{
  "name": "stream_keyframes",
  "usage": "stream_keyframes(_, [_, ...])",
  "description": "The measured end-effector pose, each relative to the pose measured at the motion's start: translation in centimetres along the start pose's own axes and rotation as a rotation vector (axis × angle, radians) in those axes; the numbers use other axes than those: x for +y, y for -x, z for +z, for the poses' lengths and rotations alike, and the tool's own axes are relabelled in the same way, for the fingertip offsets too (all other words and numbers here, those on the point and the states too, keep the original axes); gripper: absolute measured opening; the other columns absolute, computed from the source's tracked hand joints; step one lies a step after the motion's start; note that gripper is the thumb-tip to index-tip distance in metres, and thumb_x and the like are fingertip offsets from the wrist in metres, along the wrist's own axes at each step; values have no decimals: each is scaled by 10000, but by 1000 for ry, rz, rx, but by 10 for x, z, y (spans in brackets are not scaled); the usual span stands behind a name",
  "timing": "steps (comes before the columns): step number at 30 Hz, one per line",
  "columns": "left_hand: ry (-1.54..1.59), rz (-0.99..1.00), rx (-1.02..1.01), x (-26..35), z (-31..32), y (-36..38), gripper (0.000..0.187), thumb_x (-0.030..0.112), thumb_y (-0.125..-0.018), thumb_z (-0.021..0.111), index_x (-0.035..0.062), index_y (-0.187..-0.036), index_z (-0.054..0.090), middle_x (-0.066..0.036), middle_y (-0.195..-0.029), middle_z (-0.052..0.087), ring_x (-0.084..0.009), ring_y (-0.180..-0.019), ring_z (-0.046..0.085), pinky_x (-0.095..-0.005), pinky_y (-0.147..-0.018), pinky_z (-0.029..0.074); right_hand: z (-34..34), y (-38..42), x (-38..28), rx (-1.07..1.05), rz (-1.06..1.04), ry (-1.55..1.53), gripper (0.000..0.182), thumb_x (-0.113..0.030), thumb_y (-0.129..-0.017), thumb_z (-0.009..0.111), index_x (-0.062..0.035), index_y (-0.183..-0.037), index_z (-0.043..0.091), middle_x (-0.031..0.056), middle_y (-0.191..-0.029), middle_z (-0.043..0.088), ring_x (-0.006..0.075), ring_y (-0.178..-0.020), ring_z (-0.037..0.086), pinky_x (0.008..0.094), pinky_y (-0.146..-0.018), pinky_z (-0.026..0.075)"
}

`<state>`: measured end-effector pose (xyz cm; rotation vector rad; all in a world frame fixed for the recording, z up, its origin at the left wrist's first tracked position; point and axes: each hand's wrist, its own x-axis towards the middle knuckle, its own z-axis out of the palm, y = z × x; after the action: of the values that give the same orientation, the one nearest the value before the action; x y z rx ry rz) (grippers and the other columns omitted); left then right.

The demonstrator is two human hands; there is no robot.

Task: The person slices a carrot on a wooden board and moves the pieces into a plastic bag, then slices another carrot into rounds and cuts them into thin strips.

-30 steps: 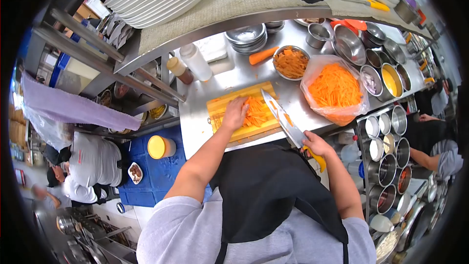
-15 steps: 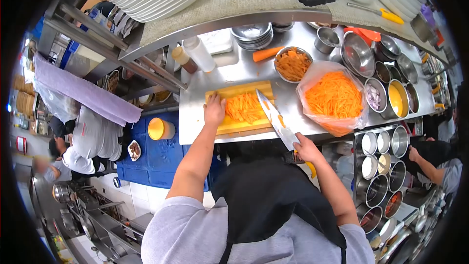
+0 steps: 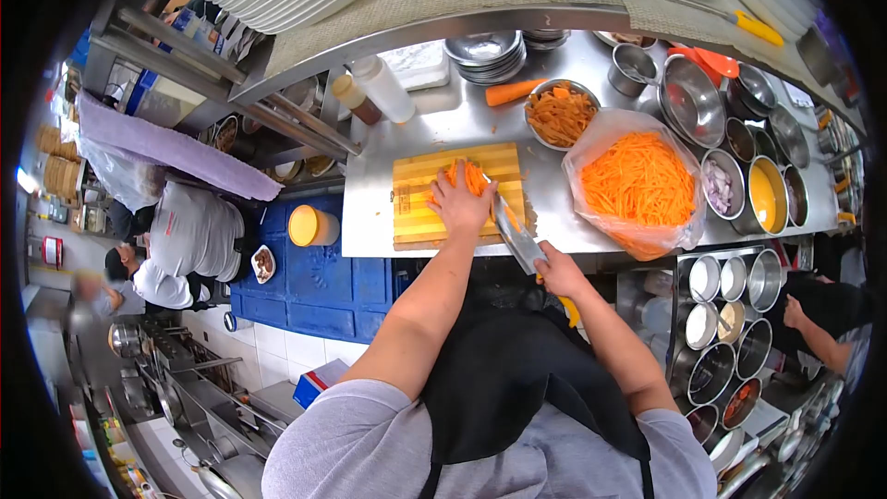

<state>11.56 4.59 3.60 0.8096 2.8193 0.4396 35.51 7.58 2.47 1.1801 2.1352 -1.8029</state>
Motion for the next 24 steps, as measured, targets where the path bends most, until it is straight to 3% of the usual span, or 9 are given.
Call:
stream_keyframes(6, [1, -2, 16, 7, 16, -8, 738, 546, -870, 686, 232, -1506, 483, -200, -1597, 317, -404, -1488, 266, -672, -1180, 190, 25, -5, -12, 38, -33, -52, 390, -164, -1024, 539, 8, -1359, 439, 261, -846, 710, 349, -738, 737, 460, -712, 566])
stream_keyframes(7, [17, 52, 103, 1, 28, -11, 666, 498, -889, 676, 222, -1473, 512, -199, -1569, 357, -398, -1459, 313, -661, -1174, 214, 30, -9, -8, 40, -35, -53, 390, -164, -1024, 539, 8, -1359, 439, 261, -846, 710, 349, -738, 737, 460, -712, 566])
stream_keyframes(9, [30, 113, 190, -6, 43, -13, 596, 450, -908, 665, 212, -1440, 542, -197, -1541, 397, -393, -1430, 361, -649, -1168, 237, 44, -18, 0, 46, -74, -53, 403, -178, -1038, 538, -23, -1380, 391, 136, -700, 652, 225, -528, 611, 386, -522, 501])
stream_keyframes(11, [68, 191, 307, -12, 50, -15, 474, 350, -927, 666, 192, -1369, 598, -200, -1461, 494, -394, -1341, 463, -584, -1148, 311, 52, -25, 8, 28, -117, -34, 423, -177, -1040, 533, -21, -1390, 354, 134, -708, 651, 229, -528, 614, 382, -514, 498])
stream_keyframes(14, [128, 255, 349, -16, 50, -17, 415, 302, -904, 703, 172, -1295, 651, -203, -1398, 555, -399, -1273, 516, -527, -1100, 381, 59, -29, 13, -19, -159, -85, 446, -164, -1019, 571, -23, -1372, 338, 113, -705, 638, 204, -525, 607, 357, -493, 490])
stream_keyframes(18, [169, 294, 367, -17, 53, -19, 390, 276, -883, 726, 163, -1254, 679, -208, -1372, 574, -398, -1241, 540, -512, -1053, 417, 52, -17, -6, -40, -136, -139, 463, -150, -997, 605, -10, -1352, 342, 107, -706, 638, 181, -526, 599, 343, -486, 484])
stream_keyframes(20, [178, 333, 360, -19, 53, -20, 387, 263, -872, 734, 161, -1243, 689, -203, -1366, 578, -397, -1226, 543, -515, -1038, 430, 48, -11, -16, -65, -83, -165, 421, -136, -970, 632, -9, -1277, 373, 146, -715, 655, 264, -572, 651, 403, -542, 516])
stream_keyframes(24, [214, 390, 377, -22, 50, -22, 363, 223, -858, 742, 153, -1212, 707, -207, -1347, 585, -407, -1199, 553, -509, -1023, 446, 50, -8, -20, -79, -80, -281, 413, -122, -966, 638, -12, -1270, 381, 112, -694, 634, 208, -522, 611, 362, -486, 488])
